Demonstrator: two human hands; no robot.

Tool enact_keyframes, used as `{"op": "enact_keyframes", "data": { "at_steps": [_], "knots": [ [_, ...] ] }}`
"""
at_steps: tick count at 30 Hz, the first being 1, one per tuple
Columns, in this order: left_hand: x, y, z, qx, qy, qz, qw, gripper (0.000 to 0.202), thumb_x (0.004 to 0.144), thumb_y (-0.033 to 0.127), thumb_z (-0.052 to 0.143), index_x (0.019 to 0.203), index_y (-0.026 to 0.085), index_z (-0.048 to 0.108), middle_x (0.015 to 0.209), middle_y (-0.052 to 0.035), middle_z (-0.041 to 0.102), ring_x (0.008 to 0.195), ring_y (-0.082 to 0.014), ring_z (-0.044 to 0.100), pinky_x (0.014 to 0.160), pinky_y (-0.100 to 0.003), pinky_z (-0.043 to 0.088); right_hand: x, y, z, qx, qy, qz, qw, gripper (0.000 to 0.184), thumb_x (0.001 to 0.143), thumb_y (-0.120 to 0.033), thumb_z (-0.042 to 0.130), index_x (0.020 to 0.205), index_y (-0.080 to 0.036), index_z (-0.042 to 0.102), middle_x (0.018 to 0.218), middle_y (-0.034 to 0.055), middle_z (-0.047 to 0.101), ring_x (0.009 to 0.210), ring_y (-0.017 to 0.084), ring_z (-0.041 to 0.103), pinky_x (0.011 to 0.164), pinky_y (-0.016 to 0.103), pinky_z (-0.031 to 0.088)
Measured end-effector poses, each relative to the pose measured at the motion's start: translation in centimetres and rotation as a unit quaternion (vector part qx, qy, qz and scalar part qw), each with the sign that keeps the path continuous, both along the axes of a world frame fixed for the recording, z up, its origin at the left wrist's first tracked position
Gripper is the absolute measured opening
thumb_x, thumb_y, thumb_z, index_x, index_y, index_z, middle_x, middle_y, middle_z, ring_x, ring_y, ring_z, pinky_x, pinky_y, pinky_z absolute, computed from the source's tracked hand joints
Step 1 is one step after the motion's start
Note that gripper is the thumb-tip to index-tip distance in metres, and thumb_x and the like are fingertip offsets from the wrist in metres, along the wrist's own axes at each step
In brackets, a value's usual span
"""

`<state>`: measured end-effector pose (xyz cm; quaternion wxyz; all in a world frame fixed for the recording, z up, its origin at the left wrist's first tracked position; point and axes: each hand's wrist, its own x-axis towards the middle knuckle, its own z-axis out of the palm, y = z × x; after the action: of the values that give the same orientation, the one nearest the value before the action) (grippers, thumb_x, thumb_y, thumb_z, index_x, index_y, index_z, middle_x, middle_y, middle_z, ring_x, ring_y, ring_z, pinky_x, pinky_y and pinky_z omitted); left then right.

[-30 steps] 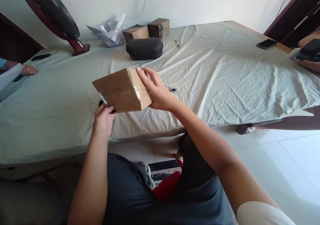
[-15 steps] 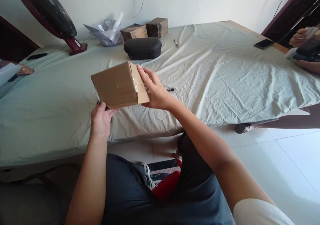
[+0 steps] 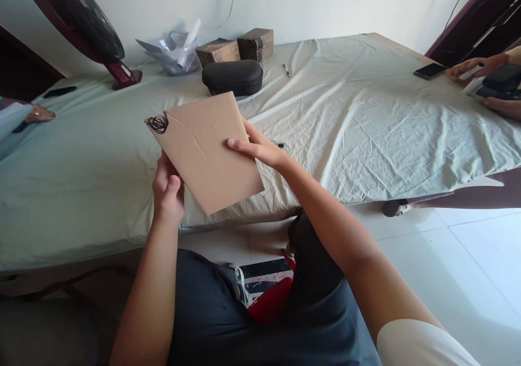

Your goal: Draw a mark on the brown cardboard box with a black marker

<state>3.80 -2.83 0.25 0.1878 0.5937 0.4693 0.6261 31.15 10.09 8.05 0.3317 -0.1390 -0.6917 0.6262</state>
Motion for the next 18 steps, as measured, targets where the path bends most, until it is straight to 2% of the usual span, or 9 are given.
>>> {"op": "enact_keyframes", "data": {
  "at_steps": [3,6,9,11,13,16,18],
  "knots": [
    [-0.2,0.2,-0.4,0.009,0.017,-0.002,1.000,0.106,0.089,0.087,0.082,0.180,0.043,0.050,0.182,-0.0129,0.053,0.169,-0.0455,0.052,0.131,-0.059,0.055,0.1,0.3,-0.2,0.015,-0.005,-0.002,1.000,0.102,0.093,-0.068,0.087,0.178,-0.030,0.044,0.174,0.0139,0.063,0.162,0.043,0.058,0.133,0.062,0.054],
    [0.1,0.2,-0.3,0.011,0.013,0.004,1.000,0.116,0.088,0.076,0.091,0.186,0.049,0.035,0.188,-0.0103,0.047,0.174,-0.0443,0.047,0.136,-0.060,0.051,0.1,0.8,-0.6,0.040,-0.001,-0.006,0.999,0.114,0.083,-0.065,0.095,0.180,-0.032,0.044,0.177,0.0128,0.060,0.167,0.045,0.051,0.135,0.064,0.050],
    [0.4,0.2,0.0,0.019,-0.006,-0.011,1.000,0.113,0.088,0.078,0.088,0.185,0.050,0.039,0.188,-0.0088,0.049,0.172,-0.0435,0.051,0.136,-0.060,0.051,0.0,0.9,-0.7,0.036,0.003,-0.012,0.999,0.117,0.082,-0.067,0.096,0.180,-0.034,0.042,0.175,0.0117,0.061,0.165,0.044,0.054,0.133,0.061,0.052],
    [0.7,0.4,0.2,0.020,-0.021,-0.032,0.999,0.109,0.087,0.088,0.083,0.182,0.048,0.047,0.189,-0.0088,0.048,0.172,-0.0448,0.052,0.133,-0.060,0.055,0.0,0.6,-0.5,0.014,0.007,-0.024,1.000,0.106,0.090,-0.072,0.089,0.178,-0.032,0.046,0.170,0.0112,0.067,0.160,0.041,0.061,0.131,0.058,0.055],
    [1.1,0.5,0.0,0.011,-0.035,-0.044,0.998,0.115,0.084,0.094,0.079,0.183,0.047,0.045,0.194,-0.0090,0.040,0.171,-0.0461,0.052,0.127,-0.059,0.060,-0.1,0.1,-0.4,-0.024,0.010,-0.044,0.999,0.094,0.097,-0.080,0.078,0.172,-0.029,0.053,0.159,0.0118,0.074,0.151,0.038,0.069,0.127,0.055,0.060],
    [1.5,0.6,-0.7,-0.022,-0.032,-0.037,0.999,0.131,0.081,0.094,0.083,0.190,0.049,0.024,0.200,-0.0093,0.025,0.164,-0.0458,0.059,0.117,-0.057,0.067,-0.5,-0.2,-0.6,-0.085,-0.018,-0.075,0.993,0.089,0.101,-0.092,0.064,0.159,-0.025,0.064,0.140,0.0140,0.083,0.132,0.037,0.080,0.117,0.054,0.067],
    [1.1,0.7,-1.4,-0.045,0.003,-0.028,0.999,0.135,0.089,0.090,0.080,0.192,0.048,0.004,0.202,-0.0120,0.017,0.162,-0.0446,0.061,0.115,-0.059,0.068,-0.7,0.5,-1.2,-0.103,-0.059,-0.078,0.990,0.089,0.104,-0.096,0.052,0.154,-0.024,0.070,0.136,0.0150,0.085,0.126,0.037,0.082,0.112,0.055,0.069]
  ]
}}
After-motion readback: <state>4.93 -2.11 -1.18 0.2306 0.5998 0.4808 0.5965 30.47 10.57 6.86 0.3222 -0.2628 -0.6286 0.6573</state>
